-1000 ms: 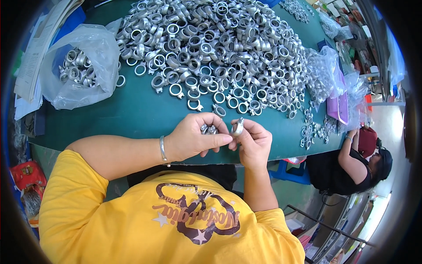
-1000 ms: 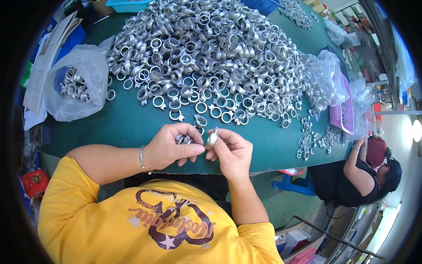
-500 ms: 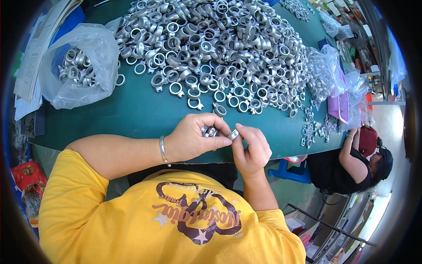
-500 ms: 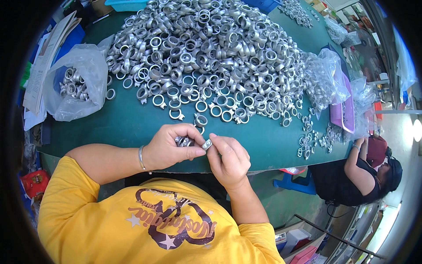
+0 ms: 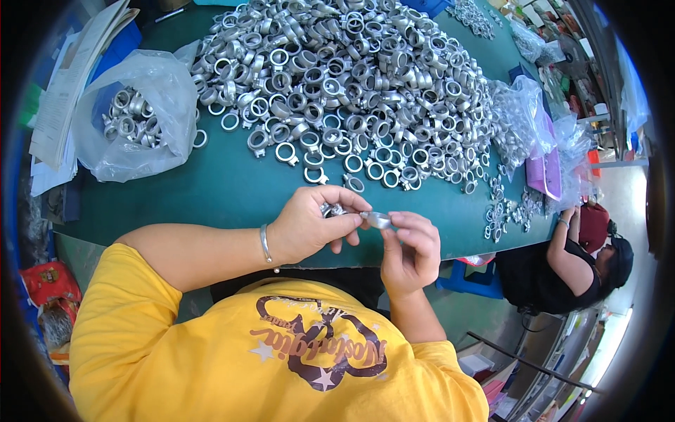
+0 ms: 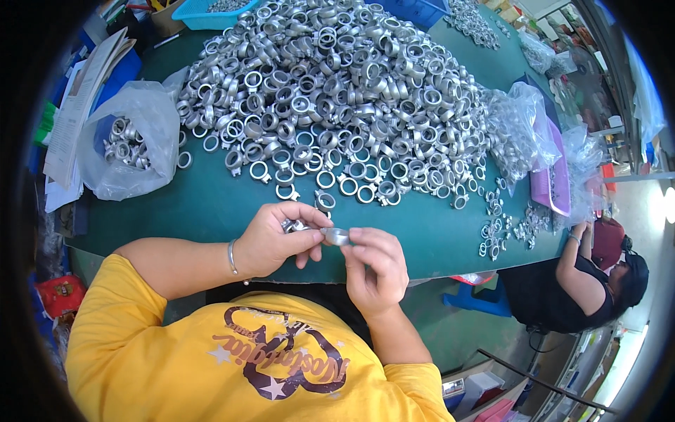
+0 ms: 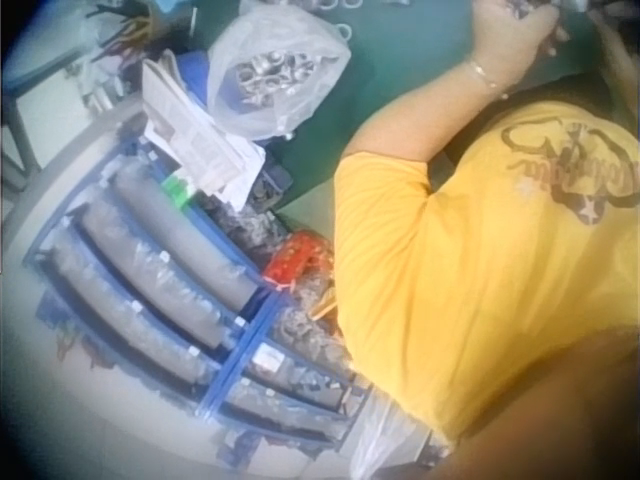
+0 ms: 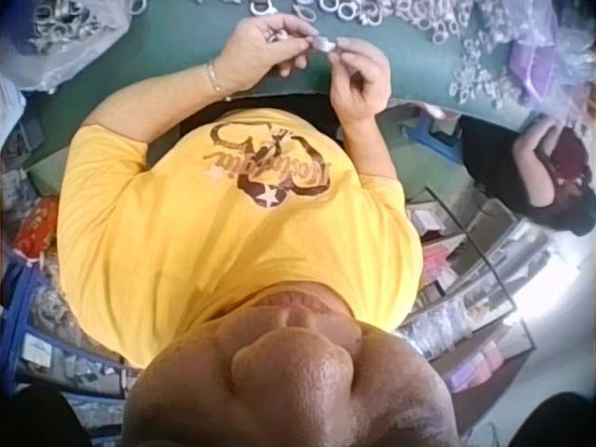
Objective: The person assembles small metal rings and pins by hand, picking up one ring and one pin at a time from a large pile on the table and fitting them together.
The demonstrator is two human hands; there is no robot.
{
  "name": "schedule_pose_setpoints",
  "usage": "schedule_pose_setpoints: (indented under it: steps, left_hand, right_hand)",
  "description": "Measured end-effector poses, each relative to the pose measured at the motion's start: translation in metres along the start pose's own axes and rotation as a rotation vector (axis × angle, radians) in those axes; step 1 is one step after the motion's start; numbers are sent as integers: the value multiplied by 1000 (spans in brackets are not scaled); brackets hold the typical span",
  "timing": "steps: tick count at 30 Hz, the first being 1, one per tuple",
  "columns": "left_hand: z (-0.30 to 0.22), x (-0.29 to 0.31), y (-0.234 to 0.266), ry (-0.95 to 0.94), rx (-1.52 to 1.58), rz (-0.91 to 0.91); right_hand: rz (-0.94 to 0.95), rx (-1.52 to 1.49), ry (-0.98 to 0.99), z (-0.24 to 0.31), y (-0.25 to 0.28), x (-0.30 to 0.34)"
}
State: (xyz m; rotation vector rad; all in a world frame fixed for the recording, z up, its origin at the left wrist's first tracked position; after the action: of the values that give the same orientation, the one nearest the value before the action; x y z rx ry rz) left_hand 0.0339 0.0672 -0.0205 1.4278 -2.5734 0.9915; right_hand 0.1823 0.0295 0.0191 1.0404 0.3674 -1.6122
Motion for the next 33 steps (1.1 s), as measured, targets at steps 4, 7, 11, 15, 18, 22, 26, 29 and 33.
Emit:
schedule_pose_setpoints:
  steps: [4,7,11,15,18,22,26,29,33]
  left_hand:
    - [1,0,0,54,216,24]
    - [-1,-1,0,50,267,-1]
    - [-4,7,3,105,385,-39]
    - [-15,23,12,50,448,-126]
    - [-49,51,35,-201,274,-369]
    - [-109,98,105,-695,-407,-1100]
    - [-144,137,200,-721,-778,-1499]
    - [-155,114,168,-744,-1609,-1453]
    - [-158,102,123,-730,-1611,-1411]
  right_hand:
    - [261,63,282,17,-3,-9]
    - [316,-41,297,20,-6,-9]
    - [134,45,88,8,-4,-10]
    - [118,144,-123,-7,4,-10]
    - [81,102,-175,-12,12,-3]
    - [61,133,-171,-19,15,-2]
    - [71,165,-151,-26,8,-13]
    - [157,260,-100,-36,3,-18]
    - [311,470,-37,-42,-12,-25]
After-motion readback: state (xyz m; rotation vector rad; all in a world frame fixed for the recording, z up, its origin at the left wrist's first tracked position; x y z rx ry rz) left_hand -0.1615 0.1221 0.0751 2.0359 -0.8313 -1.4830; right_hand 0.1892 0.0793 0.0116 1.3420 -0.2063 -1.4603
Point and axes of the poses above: each hand's wrist, its own x-axis away from the middle knuckle, its own y-axis out of the back of the hand, z = x × y, the point moved 4 cm from there along -x, towards the middle knuckle, and after that the axes turned 6 degrees about y, right-handed, at the moved point
